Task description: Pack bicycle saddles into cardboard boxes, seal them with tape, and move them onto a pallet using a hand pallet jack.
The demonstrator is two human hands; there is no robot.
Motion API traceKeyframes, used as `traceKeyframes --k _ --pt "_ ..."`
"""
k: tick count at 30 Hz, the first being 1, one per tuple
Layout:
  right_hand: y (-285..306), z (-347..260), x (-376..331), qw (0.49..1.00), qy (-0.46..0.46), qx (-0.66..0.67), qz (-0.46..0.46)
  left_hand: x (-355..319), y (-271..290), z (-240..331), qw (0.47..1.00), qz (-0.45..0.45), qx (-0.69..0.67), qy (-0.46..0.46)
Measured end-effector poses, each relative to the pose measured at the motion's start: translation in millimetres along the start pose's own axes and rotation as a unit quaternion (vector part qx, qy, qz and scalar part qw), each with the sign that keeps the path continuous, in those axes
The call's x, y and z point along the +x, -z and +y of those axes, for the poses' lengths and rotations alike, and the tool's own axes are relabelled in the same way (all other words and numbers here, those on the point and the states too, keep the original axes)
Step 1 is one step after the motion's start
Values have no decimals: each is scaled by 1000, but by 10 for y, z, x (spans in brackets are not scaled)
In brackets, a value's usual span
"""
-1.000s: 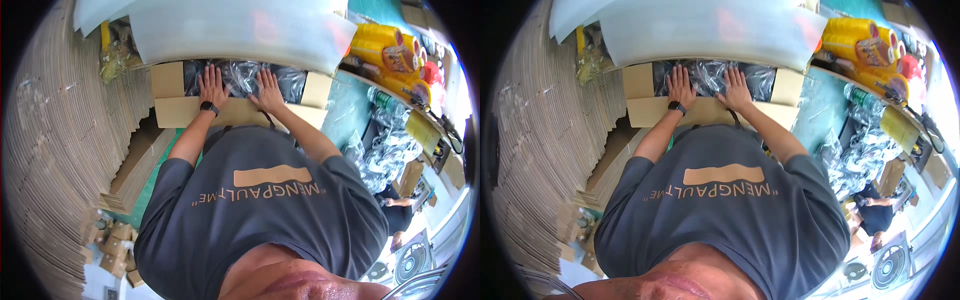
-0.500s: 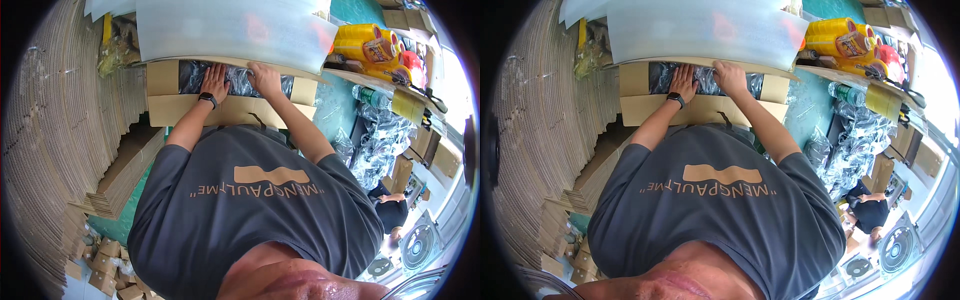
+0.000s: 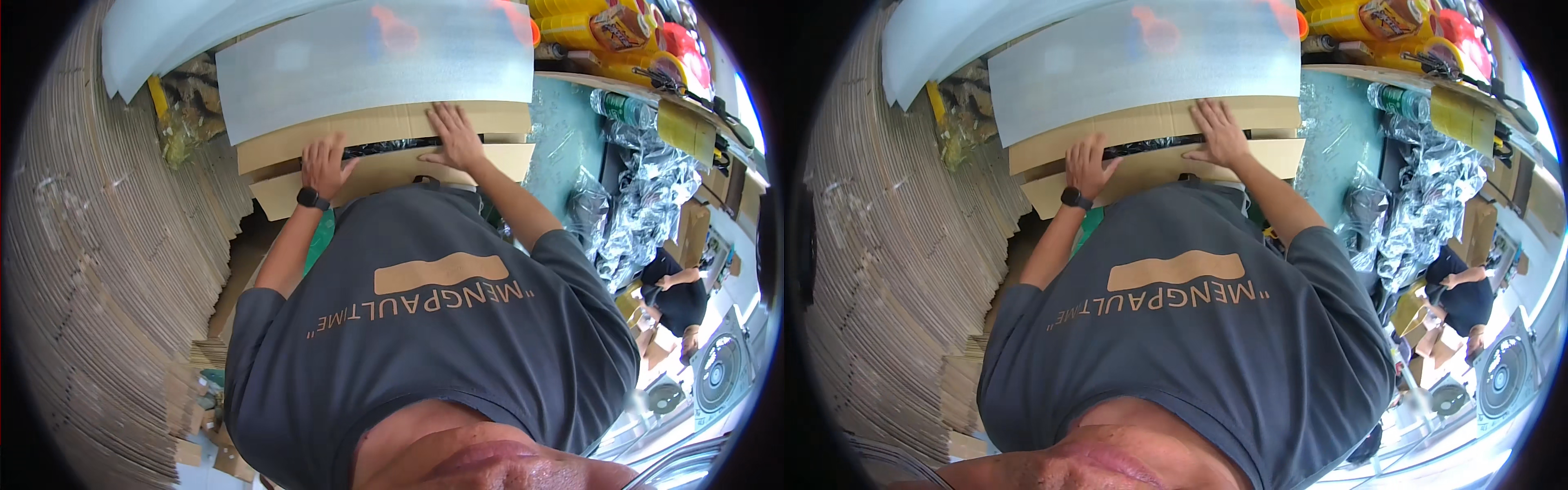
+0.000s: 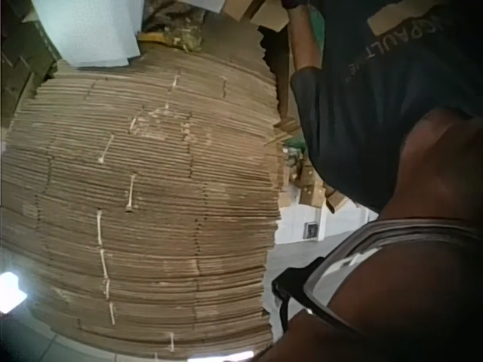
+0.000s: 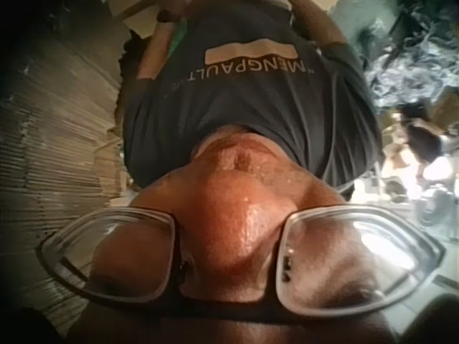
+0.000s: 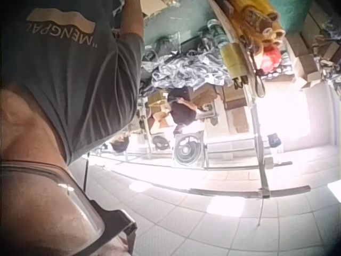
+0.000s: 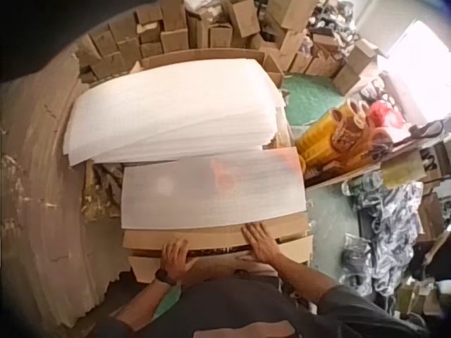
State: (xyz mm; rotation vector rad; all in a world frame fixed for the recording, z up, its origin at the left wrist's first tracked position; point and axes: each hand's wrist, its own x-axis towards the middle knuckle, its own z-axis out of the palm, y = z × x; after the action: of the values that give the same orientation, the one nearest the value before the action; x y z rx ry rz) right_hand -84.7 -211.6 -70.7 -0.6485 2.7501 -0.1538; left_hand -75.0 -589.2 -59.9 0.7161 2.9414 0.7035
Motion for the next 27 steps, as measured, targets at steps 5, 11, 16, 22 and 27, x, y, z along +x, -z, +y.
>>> traceKeyframes --k 5,11,16,22,27 --pt "95 223 115 998 37 -19 -40 445 -83 -269 979 -199 38 10" --pt "-78 242 172 997 28 -33 -62 344 -508 -365 970 -239 47 21" --pt "-358 260 242 996 -7 -30 -89 292 -799 -455 972 -217 91 24" --pt "-548 319 323 996 -22 -30 -87 201 -932 -550 976 -194 100 24" --pt "-606 245 103 1000 -19 -12 -10 500 -681 -328 987 -124 103 -6"
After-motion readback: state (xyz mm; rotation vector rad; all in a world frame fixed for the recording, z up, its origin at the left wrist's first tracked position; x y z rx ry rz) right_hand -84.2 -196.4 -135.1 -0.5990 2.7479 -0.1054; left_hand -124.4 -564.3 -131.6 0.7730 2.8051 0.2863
